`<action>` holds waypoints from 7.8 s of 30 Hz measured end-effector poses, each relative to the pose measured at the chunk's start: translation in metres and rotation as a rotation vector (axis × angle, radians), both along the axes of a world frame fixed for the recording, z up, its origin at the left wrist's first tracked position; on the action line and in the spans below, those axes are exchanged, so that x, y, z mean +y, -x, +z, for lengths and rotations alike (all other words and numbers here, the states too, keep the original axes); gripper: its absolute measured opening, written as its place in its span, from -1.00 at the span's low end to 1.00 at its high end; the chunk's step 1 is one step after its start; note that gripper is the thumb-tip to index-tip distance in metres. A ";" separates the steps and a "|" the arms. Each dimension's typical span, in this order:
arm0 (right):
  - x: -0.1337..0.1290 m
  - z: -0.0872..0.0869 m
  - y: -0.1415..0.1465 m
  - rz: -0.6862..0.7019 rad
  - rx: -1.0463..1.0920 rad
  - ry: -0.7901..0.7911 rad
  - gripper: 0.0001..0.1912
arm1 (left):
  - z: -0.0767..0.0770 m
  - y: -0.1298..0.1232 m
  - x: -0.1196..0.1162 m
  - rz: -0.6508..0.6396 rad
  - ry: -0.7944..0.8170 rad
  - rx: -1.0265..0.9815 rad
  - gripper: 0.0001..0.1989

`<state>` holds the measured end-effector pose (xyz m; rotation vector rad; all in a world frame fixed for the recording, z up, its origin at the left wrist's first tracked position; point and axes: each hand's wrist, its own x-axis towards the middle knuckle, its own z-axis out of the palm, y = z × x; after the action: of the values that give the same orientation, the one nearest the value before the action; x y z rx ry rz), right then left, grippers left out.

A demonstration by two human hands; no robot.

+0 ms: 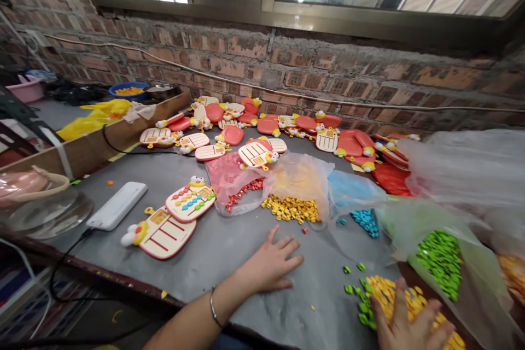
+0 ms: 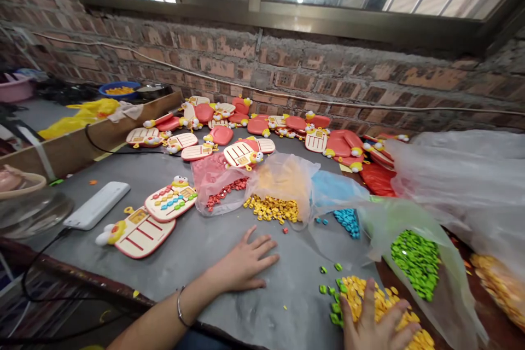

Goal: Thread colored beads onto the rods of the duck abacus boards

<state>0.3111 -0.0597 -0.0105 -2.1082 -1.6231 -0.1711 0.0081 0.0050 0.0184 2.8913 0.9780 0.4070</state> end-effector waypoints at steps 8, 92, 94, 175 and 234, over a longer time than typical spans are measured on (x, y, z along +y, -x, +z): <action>0.163 0.111 0.143 0.850 0.238 -0.189 -0.45 | -0.008 0.000 0.005 0.033 -0.035 0.000 -0.42; 0.060 0.008 0.072 0.826 0.418 0.119 -0.93 | -0.012 -0.006 0.004 0.128 0.374 -0.051 0.17; 0.063 0.006 0.080 0.799 0.469 0.109 -0.94 | -0.012 -0.004 0.004 0.113 0.370 -0.051 0.17; 0.107 0.042 0.149 1.268 0.714 0.449 -0.76 | -0.014 0.043 -0.001 0.117 0.347 -0.043 0.17; 0.097 0.039 0.137 1.205 0.607 0.335 -0.89 | -0.015 0.038 -0.004 0.180 0.338 0.008 0.18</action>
<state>0.1740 0.0375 0.0289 -0.8534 -2.2314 1.0534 -0.0300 0.0009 0.0034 2.5166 1.1838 0.2143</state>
